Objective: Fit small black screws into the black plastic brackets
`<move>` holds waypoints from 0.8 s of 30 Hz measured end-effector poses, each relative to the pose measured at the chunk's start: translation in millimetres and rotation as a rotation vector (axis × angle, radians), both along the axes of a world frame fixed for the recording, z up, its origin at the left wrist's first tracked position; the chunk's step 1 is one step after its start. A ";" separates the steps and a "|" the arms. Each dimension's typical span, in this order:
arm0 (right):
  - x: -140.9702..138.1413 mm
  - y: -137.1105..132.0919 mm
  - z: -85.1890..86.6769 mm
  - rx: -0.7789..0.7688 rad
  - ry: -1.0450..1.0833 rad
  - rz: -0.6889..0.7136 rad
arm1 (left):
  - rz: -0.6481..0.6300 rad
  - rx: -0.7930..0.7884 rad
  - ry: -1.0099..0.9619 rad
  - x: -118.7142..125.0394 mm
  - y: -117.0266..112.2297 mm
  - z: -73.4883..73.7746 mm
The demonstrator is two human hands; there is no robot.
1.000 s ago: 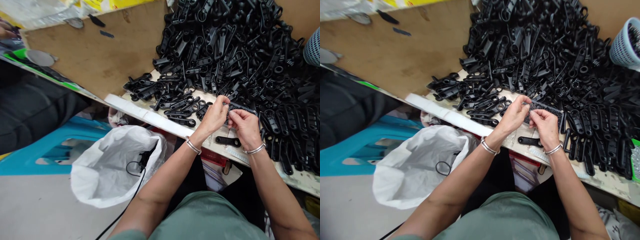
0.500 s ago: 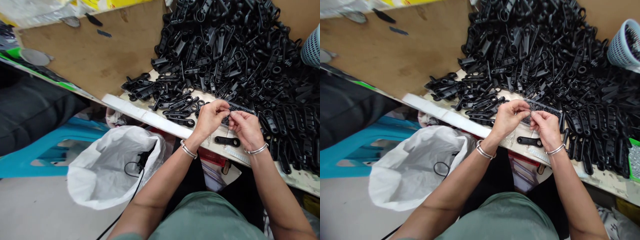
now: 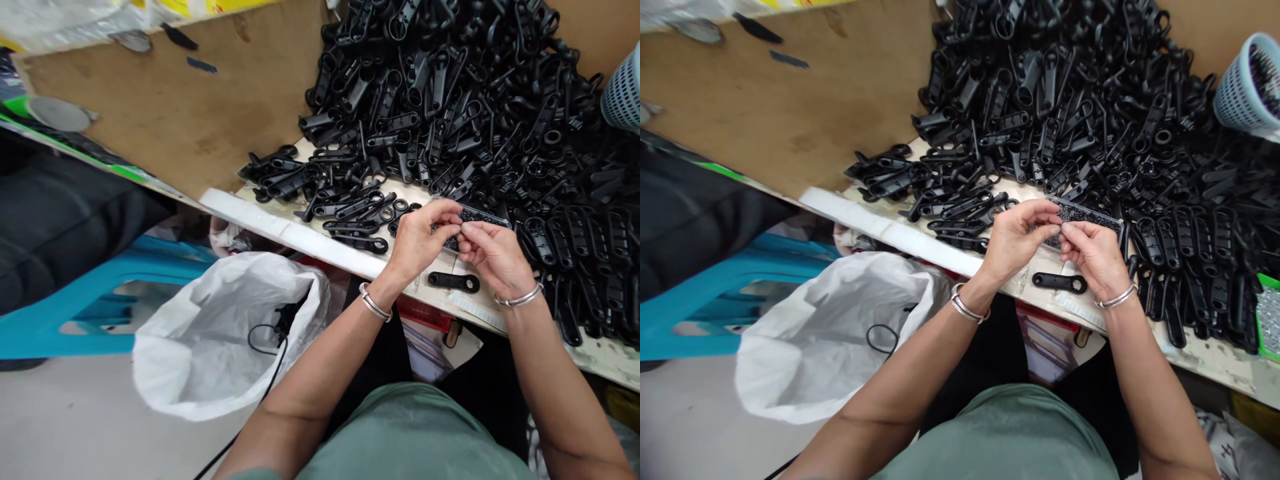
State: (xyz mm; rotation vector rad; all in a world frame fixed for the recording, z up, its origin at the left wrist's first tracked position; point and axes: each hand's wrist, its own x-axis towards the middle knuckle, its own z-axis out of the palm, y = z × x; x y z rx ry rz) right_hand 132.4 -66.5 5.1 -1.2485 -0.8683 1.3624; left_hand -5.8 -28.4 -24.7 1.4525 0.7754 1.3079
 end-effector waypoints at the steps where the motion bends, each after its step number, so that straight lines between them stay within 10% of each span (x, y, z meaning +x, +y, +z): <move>1: -0.3 0.2 -0.4 0.012 -0.014 -0.006 | -0.008 -0.024 -0.023 0.9 0.7 -1.3; 10: -6.3 -5.0 -6.1 0.232 -0.479 -0.135 | -0.058 -0.241 -0.149 1.4 4.4 0.5; 16: -1.8 -2.1 -3.4 0.079 -0.198 -0.045 | -0.083 -0.269 -0.139 -1.4 2.4 3.0; 24: 0.9 -0.2 -0.7 0.015 -0.038 -0.009 | 0.187 0.077 0.230 1.4 -12.7 6.3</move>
